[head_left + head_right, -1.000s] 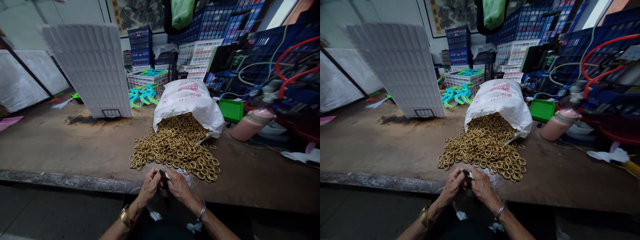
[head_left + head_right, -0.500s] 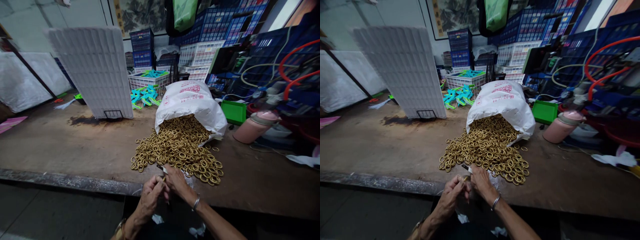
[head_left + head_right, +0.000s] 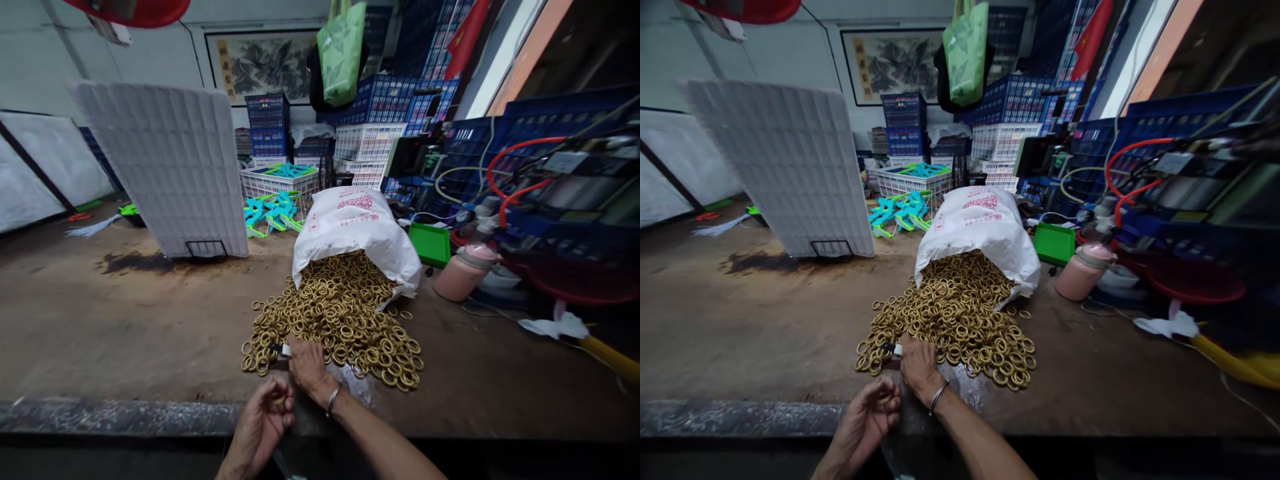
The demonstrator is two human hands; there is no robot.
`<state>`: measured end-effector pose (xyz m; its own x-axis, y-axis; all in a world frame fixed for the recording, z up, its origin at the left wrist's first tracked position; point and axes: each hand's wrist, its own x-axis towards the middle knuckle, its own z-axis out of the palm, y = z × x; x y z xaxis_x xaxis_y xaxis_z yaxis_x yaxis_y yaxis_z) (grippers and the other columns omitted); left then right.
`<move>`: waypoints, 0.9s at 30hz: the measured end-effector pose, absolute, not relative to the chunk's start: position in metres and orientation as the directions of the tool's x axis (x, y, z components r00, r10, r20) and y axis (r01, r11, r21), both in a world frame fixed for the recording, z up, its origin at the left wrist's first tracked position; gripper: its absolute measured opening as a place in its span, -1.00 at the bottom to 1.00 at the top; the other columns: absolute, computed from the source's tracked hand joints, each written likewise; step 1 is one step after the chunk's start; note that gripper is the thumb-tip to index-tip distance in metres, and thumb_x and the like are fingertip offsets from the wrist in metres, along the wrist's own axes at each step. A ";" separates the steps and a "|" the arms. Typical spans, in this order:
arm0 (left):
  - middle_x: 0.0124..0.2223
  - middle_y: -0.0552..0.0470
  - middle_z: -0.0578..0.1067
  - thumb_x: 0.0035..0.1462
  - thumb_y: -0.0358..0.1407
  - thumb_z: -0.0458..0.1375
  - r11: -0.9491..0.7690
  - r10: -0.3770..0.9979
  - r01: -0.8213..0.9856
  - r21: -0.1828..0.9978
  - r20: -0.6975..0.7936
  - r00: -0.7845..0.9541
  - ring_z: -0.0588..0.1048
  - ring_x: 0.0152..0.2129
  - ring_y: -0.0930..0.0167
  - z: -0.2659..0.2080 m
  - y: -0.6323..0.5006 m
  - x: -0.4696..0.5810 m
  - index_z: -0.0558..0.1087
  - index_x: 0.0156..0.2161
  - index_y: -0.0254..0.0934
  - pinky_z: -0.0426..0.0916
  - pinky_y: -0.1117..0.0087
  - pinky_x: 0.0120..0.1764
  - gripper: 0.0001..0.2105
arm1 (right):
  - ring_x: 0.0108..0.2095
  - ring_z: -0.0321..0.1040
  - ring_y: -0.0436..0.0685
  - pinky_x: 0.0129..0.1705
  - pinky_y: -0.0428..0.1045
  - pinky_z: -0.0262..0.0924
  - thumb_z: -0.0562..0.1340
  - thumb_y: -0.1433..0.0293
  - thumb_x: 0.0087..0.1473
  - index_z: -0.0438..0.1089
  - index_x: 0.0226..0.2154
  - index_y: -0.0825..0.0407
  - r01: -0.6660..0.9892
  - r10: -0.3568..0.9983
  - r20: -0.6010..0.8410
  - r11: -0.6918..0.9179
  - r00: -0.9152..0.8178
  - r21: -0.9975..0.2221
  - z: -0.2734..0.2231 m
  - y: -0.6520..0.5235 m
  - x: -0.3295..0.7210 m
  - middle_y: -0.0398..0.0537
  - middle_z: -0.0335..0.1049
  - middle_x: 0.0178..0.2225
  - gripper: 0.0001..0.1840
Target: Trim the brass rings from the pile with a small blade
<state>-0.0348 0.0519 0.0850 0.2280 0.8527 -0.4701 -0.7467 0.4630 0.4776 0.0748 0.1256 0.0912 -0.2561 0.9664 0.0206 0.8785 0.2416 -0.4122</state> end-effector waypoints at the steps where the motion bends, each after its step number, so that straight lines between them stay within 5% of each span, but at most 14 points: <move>1: -0.50 0.04 0.43 -0.11 -0.30 0.22 0.464 0.845 -0.749 0.474 -0.490 0.214 0.38 -0.61 0.52 0.085 0.054 -0.035 0.34 -0.51 -0.37 0.25 0.52 -0.58 -0.83 | -0.39 0.29 0.08 -0.40 -0.07 -0.08 0.07 0.57 -0.16 0.28 -0.28 0.06 0.867 0.967 0.027 0.238 -0.252 -0.439 0.091 0.126 0.077 0.00 0.41 -0.41 -0.69; 7: -0.51 0.10 0.39 -0.11 -0.23 0.22 0.412 0.883 -0.636 0.652 -0.459 0.102 0.33 -0.65 0.55 0.088 0.064 -0.026 0.31 -0.49 -0.32 0.17 0.57 -0.65 -0.79 | -0.52 0.14 -0.02 -0.46 -0.12 -0.11 0.02 0.47 -0.07 0.25 -0.51 0.03 0.735 0.984 0.024 0.150 -0.179 -0.662 0.088 0.132 0.101 -0.15 0.27 -0.57 -0.87; 10: -0.56 0.16 0.35 -0.07 -0.22 0.18 0.250 0.957 -0.397 0.883 -0.288 -0.039 0.25 -0.72 0.58 0.088 0.071 -0.020 0.34 -0.42 -0.28 0.11 0.57 -0.68 -0.83 | -0.54 0.07 -0.04 -0.47 -0.14 -0.08 -0.02 0.36 -0.03 0.17 -0.59 0.03 0.618 0.990 -0.025 0.069 -0.142 -0.783 0.089 0.133 0.117 -0.21 0.16 -0.61 -0.81; 13: -0.45 0.09 0.41 -0.05 -0.34 0.15 -0.014 0.992 -0.081 0.997 0.003 -0.126 0.36 -0.54 0.50 0.086 0.076 -0.016 0.40 -0.35 -0.28 0.26 0.50 -0.46 -0.89 | -0.58 0.03 -0.07 -0.53 -0.16 -0.05 -0.01 0.32 -0.06 0.12 -0.61 0.02 0.492 0.983 -0.117 -0.032 -0.141 -0.870 0.094 0.126 0.130 -0.25 0.09 -0.63 -0.82; 19: -0.29 -0.05 0.46 0.01 -0.45 0.04 -0.442 0.897 0.272 0.855 0.415 0.156 0.40 -0.37 0.38 0.082 0.077 -0.011 0.40 -0.16 -0.26 0.27 0.37 -0.26 -0.75 | -0.77 -0.20 -0.15 -0.73 -0.17 -0.26 0.02 0.26 -0.13 0.12 -0.55 0.01 0.265 0.896 -0.386 -0.326 -0.221 -0.908 0.109 0.100 0.141 -0.34 0.01 -0.68 -0.84; 23: -0.32 -0.06 0.49 0.05 -0.45 0.01 -0.470 0.880 0.311 0.826 0.410 0.241 0.42 -0.36 0.37 0.082 0.076 -0.008 0.42 -0.23 -0.25 0.27 0.37 -0.26 -0.80 | -0.77 -0.22 -0.20 -0.73 -0.19 -0.32 0.11 0.25 -0.19 0.12 -0.55 0.03 0.045 0.802 -0.506 -0.520 -0.319 -0.853 0.112 0.091 0.142 -0.36 0.02 -0.69 -0.81; 27: -0.39 -0.03 0.49 0.06 -0.44 -0.01 -0.353 0.924 0.295 0.888 0.281 0.261 0.42 -0.42 0.39 0.086 0.073 -0.007 0.43 -0.33 -0.27 0.26 0.40 -0.30 -0.83 | -0.79 -0.20 -0.18 -0.74 -0.17 -0.35 0.09 0.19 -0.12 0.13 -0.57 0.02 0.152 0.844 -0.469 -0.443 -0.260 -0.883 0.105 0.088 0.141 -0.35 0.03 -0.72 -0.76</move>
<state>-0.0070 0.0725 0.0858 0.2608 0.9237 0.2808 0.2955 -0.3533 0.8876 0.1406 0.0882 0.1051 -0.2602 0.8443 -0.4685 0.1525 -0.4432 -0.8834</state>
